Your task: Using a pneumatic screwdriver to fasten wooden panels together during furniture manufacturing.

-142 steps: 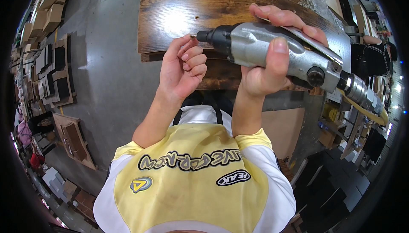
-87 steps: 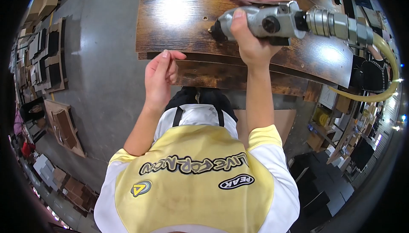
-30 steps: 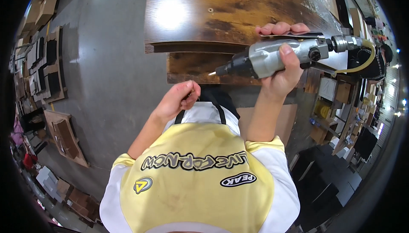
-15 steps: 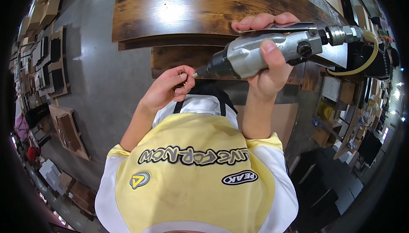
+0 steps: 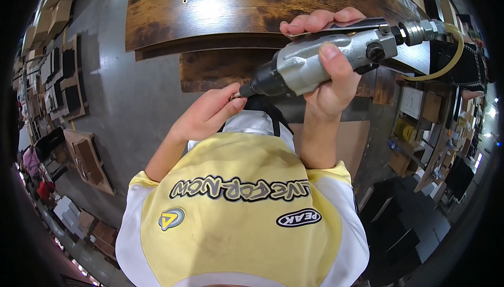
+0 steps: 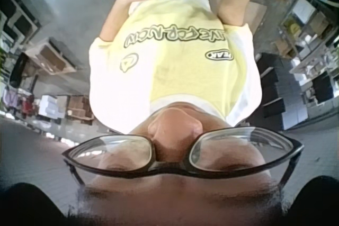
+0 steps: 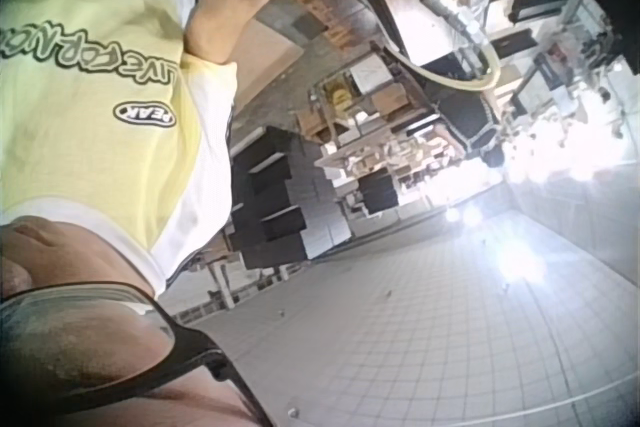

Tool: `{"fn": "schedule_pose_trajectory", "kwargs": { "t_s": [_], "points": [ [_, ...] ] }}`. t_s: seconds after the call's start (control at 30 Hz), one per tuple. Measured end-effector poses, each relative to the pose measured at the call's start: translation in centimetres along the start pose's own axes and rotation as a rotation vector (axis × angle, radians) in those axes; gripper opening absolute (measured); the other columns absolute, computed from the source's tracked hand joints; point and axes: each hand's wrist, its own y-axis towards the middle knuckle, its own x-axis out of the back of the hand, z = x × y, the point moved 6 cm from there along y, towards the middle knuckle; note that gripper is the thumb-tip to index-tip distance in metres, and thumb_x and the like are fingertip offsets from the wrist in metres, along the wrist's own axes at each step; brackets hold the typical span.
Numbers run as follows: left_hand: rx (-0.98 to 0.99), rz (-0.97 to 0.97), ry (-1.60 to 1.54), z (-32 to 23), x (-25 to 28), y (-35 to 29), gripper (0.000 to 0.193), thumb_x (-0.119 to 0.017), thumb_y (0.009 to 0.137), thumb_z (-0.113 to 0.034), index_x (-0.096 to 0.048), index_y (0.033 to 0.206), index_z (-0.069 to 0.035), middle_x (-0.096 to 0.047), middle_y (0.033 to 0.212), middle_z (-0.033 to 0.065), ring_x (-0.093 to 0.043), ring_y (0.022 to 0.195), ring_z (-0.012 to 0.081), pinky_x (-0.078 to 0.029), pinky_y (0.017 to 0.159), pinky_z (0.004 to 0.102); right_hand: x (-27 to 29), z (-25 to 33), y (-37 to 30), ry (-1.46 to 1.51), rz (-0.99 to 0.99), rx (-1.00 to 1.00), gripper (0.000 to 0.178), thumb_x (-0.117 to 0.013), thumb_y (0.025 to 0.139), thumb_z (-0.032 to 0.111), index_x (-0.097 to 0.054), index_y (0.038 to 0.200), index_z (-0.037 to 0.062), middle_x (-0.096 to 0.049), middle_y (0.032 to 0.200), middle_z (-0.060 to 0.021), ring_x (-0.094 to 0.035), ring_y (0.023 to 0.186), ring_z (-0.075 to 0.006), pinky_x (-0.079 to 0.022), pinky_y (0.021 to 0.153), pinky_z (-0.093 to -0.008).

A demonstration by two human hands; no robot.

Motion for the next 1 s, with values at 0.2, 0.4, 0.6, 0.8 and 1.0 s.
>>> {"fn": "schedule_pose_trajectory", "kwargs": {
  "t_s": [0.2,0.4,0.6,0.8,1.0],
  "points": [
    [0.004,-0.024,0.179,0.0,-0.3,-0.2,0.021,-0.045,0.101,-0.023,-0.046,0.098,-0.002,-0.057,0.077,0.0201,-0.056,0.077,0.0421,-0.042,0.066,0.0469,0.4,-0.5,-0.6,0.055,-0.059,-0.079,0.043,-0.058,0.080,0.009,-0.043,0.120,0.0072,-0.058,0.101,-0.0145,-0.059,0.099,-0.0304,-0.048,0.096,-0.0517],
    [-0.013,-0.117,0.281,0.5,-0.7,-0.3,0.024,-0.047,0.098,-0.024,-0.044,0.092,-0.001,-0.050,0.072,0.0217,-0.051,0.069,0.0444,-0.039,0.060,0.0461,2.3,-1.7,-1.1,0.009,-0.254,-0.194,0.034,-0.058,0.084,0.009,-0.047,0.116,0.0079,-0.058,0.102,-0.0131,-0.059,0.100,-0.0284,-0.046,0.100,-0.0503],
    [-0.014,-0.035,-0.267,0.7,-0.7,-0.6,0.030,-0.042,0.102,-0.031,-0.044,0.090,-0.004,-0.044,0.069,0.0070,-0.044,0.063,0.0210,-0.037,0.060,0.0335,1.9,-1.3,-0.9,0.041,-0.266,-0.178,0.034,-0.059,0.081,0.003,-0.047,0.112,0.0057,-0.053,0.103,-0.0124,-0.056,0.103,-0.0276,-0.044,0.104,-0.0484],
    [0.075,0.121,-0.563,1.0,-1.6,-0.2,0.032,-0.042,0.104,-0.036,-0.047,0.090,-0.008,-0.037,0.073,-0.0053,-0.029,0.065,0.0064,-0.027,0.057,0.0223,1.8,-0.5,-0.6,0.080,-0.247,-0.178,0.036,-0.060,0.079,0.004,-0.047,0.112,0.0068,-0.052,0.101,-0.0111,-0.055,0.103,-0.0265,-0.043,0.105,-0.0474],
    [0.135,0.100,-0.655,2.3,-2.4,0.2,0.034,-0.047,0.103,-0.035,-0.048,0.086,-0.006,-0.037,0.068,-0.0047,-0.033,0.064,0.0063,-0.032,0.055,0.0252,2.1,0.4,-0.8,0.091,-0.188,-0.130,0.037,-0.060,0.079,0.005,-0.046,0.113,0.0078,-0.052,0.102,-0.0108,-0.054,0.103,-0.0255,-0.043,0.106,-0.0463]
  ]
}}
